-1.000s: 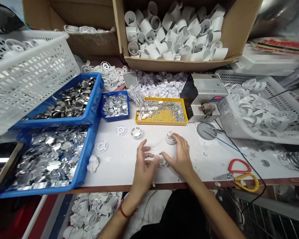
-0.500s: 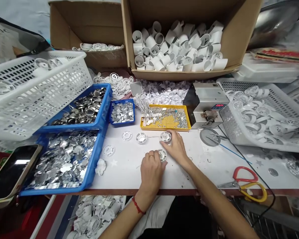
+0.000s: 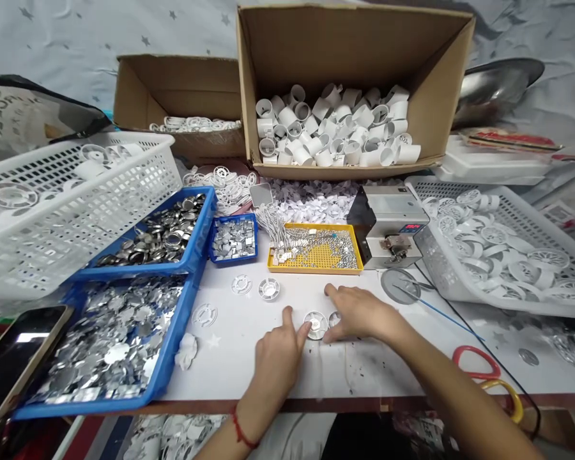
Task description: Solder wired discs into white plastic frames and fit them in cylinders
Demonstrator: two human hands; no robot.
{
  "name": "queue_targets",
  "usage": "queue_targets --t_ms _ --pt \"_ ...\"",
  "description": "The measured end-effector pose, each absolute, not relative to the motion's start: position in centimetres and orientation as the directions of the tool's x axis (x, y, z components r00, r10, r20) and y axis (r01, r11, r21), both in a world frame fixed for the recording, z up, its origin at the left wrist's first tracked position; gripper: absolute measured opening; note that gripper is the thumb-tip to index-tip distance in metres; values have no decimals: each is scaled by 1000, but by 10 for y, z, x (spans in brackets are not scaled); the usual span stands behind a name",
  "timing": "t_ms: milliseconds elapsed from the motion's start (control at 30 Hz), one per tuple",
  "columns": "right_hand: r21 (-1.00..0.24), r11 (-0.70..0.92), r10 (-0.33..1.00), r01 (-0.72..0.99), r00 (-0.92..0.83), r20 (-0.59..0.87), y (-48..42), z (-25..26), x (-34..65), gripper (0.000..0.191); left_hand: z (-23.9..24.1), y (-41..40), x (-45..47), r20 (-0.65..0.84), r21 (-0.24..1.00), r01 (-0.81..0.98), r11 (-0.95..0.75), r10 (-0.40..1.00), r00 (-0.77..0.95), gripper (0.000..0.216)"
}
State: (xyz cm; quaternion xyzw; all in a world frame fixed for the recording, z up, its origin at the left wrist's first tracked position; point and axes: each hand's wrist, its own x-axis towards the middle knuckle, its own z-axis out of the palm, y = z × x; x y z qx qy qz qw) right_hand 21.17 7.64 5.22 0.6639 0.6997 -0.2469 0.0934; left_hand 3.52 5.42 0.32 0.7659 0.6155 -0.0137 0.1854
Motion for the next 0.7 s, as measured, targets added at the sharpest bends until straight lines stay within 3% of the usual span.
queue_targets --t_ms 67,133,233,467,700 --pt "-195 -2 948 981 -61 -314 109 59 225 59 24 94 35 -140 144 967 -208 963 228 45" --pt "-157 -38 987 987 12 -161 153 64 234 39 45 149 47 52 124 941 -314 949 309 41" --pt "-132 -73 997 989 71 -25 224 58 230 36 60 235 86 109 120 894 -431 901 420 30" --pt "-92 -57 998 994 57 4 292 24 216 31 24 324 116 28 124 909 -397 918 397 33" --pt "-222 -63 987 973 93 130 287 32 233 34 16 324 106 217 188 872 -452 885 412 27"
